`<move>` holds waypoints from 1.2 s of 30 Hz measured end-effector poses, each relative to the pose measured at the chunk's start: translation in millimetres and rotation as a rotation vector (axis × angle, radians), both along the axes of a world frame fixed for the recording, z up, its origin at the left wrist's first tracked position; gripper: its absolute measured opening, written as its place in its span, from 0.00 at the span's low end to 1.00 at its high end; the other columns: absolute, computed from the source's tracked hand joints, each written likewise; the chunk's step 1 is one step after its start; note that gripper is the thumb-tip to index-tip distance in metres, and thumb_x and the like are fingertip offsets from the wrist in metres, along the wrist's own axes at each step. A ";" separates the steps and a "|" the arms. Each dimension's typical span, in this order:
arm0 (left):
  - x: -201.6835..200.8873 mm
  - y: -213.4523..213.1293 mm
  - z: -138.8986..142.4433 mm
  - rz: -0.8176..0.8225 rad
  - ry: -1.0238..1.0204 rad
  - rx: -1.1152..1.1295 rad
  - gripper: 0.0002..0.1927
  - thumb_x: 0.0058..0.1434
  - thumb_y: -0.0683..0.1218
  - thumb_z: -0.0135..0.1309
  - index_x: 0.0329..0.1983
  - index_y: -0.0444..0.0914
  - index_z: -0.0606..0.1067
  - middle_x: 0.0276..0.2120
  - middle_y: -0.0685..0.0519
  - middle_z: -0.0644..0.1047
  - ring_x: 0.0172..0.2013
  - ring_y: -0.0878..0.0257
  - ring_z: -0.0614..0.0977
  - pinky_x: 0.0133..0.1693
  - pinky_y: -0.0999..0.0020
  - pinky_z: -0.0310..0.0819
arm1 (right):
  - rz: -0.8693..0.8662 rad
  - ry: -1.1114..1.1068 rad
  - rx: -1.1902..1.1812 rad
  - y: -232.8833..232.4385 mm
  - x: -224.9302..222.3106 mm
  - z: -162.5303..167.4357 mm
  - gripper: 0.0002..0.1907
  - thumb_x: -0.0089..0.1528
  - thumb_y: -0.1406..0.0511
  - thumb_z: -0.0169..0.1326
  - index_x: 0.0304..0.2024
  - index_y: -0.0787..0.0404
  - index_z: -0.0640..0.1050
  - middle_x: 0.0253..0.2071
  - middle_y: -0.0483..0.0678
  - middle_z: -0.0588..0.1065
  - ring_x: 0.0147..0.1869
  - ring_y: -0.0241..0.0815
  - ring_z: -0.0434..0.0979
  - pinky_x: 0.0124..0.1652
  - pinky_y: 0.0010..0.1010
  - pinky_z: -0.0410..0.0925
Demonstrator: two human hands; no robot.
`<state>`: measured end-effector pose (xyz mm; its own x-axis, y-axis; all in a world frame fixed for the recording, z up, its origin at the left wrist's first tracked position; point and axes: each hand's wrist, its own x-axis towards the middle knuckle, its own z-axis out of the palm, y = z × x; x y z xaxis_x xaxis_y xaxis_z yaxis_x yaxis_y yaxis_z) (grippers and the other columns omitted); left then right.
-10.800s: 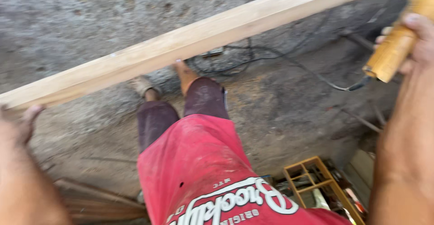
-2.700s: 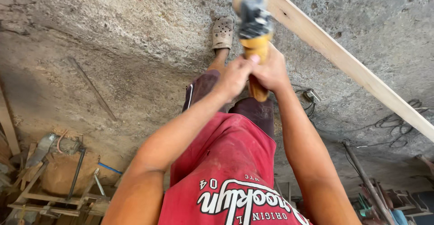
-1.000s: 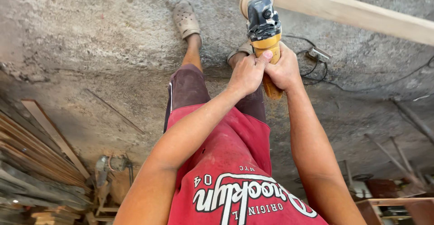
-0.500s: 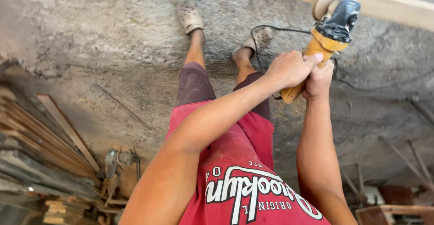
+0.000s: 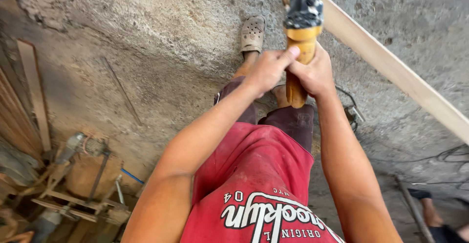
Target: The person uses an angle grinder with a sanding disc to sand a wooden furniture frame lying on the workshop floor. They hold the frame steady with one hand while running the grinder along the rails, reposition the frame, and briefly handle the power cord and plug during the work.
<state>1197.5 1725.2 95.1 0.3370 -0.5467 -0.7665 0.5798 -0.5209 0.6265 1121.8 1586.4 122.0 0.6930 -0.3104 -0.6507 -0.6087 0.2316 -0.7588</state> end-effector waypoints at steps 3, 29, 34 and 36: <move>38.8 22.2 -12.5 0.240 0.037 -0.124 0.31 0.71 0.62 0.46 0.46 0.29 0.82 0.42 0.49 0.84 0.46 0.63 0.83 0.53 0.65 0.75 | 0.168 0.018 -0.118 8.1 58.9 -5.5 0.25 0.57 0.56 0.64 0.49 0.64 0.76 0.42 0.48 0.80 0.43 0.35 0.81 0.44 0.30 0.75; -196.0 -93.3 -7.3 -0.236 0.041 -0.068 0.30 0.69 0.62 0.46 0.46 0.29 0.80 0.38 0.42 0.85 0.41 0.57 0.85 0.45 0.62 0.77 | -0.249 0.093 -0.056 -68.5 -214.2 13.8 0.22 0.59 0.61 0.62 0.53 0.63 0.77 0.47 0.45 0.79 0.48 0.32 0.78 0.48 0.27 0.73; -255.5 -120.7 -6.8 -0.424 -0.031 -0.029 0.31 0.68 0.63 0.44 0.45 0.31 0.80 0.35 0.38 0.84 0.40 0.51 0.87 0.43 0.59 0.77 | -0.378 0.067 -0.047 -80.2 -294.2 5.2 0.21 0.60 0.62 0.63 0.53 0.63 0.77 0.47 0.45 0.79 0.48 0.32 0.78 0.49 0.27 0.73; -278.2 -138.6 -0.6 -0.479 -0.061 -0.004 0.33 0.67 0.64 0.44 0.43 0.30 0.80 0.35 0.37 0.84 0.40 0.48 0.88 0.43 0.57 0.78 | -0.424 0.082 -0.058 -87.6 -328.7 4.8 0.20 0.61 0.62 0.63 0.52 0.63 0.77 0.46 0.44 0.79 0.47 0.32 0.77 0.48 0.27 0.73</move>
<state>919.3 1586.6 94.5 0.0906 -0.6542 -0.7509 0.2372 -0.7181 0.6543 793.1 1498.8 126.8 0.4435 -0.5938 -0.6713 -0.5274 0.4327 -0.7312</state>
